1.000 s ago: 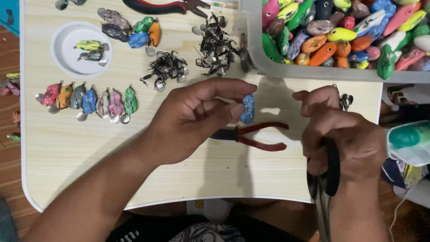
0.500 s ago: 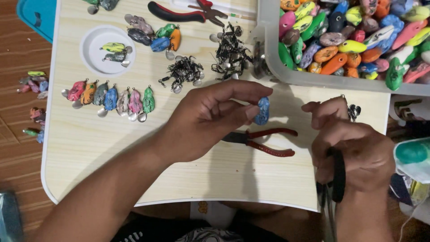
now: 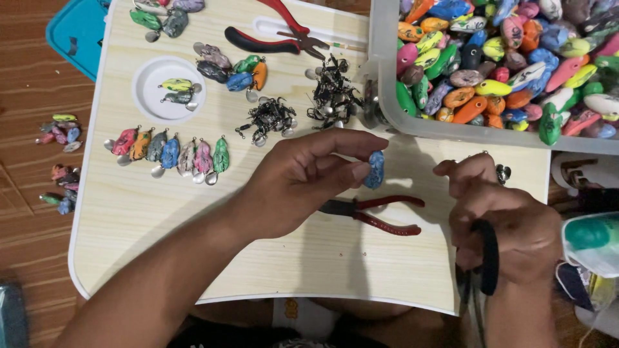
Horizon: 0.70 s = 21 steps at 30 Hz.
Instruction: Assembling soft plastic fishing lures by attaching hook assemblies and trimming excess material with scissors
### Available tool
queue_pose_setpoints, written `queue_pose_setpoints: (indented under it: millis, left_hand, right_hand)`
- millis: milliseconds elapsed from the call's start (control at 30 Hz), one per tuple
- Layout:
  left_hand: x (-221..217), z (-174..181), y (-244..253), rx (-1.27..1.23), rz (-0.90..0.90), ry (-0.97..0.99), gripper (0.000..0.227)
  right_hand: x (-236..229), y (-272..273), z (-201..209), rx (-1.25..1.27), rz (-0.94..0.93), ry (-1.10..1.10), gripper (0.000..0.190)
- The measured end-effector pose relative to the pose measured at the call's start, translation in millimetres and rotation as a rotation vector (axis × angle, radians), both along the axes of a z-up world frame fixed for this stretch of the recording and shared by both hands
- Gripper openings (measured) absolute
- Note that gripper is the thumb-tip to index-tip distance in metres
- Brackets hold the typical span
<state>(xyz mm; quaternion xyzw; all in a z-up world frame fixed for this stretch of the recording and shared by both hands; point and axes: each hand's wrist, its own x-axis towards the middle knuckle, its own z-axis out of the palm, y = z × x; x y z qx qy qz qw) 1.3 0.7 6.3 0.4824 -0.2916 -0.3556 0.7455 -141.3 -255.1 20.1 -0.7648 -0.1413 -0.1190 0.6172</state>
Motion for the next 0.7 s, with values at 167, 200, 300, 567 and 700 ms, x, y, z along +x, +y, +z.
queue_pose_setpoints:
  millis: [167,200,300,567,700]
  left_hand:
    - [-1,0,-1,0.004,0.008,-0.004,0.031]
    - [0,0,-1,0.006,0.008,-0.006,0.031]
    - [-1,0,-1,0.060,0.033,-0.015,0.032]
    - [0,0,-1,0.015,0.101,0.105,0.040]
    - [6,-7,-4,-0.036,0.137,0.037,0.041]
  right_hand:
    - [7,-1,-1,-0.005,0.062,-0.028,0.017]
    - [8,-3,-1,-0.030,0.099,-0.059,0.022]
    - [9,-7,-3,-0.052,0.113,-0.094,0.004]
    - [12,-16,-8,-0.604,-0.870,-0.354,0.027]
    - [19,-16,-3,-0.798,-1.014,-0.413,0.012]
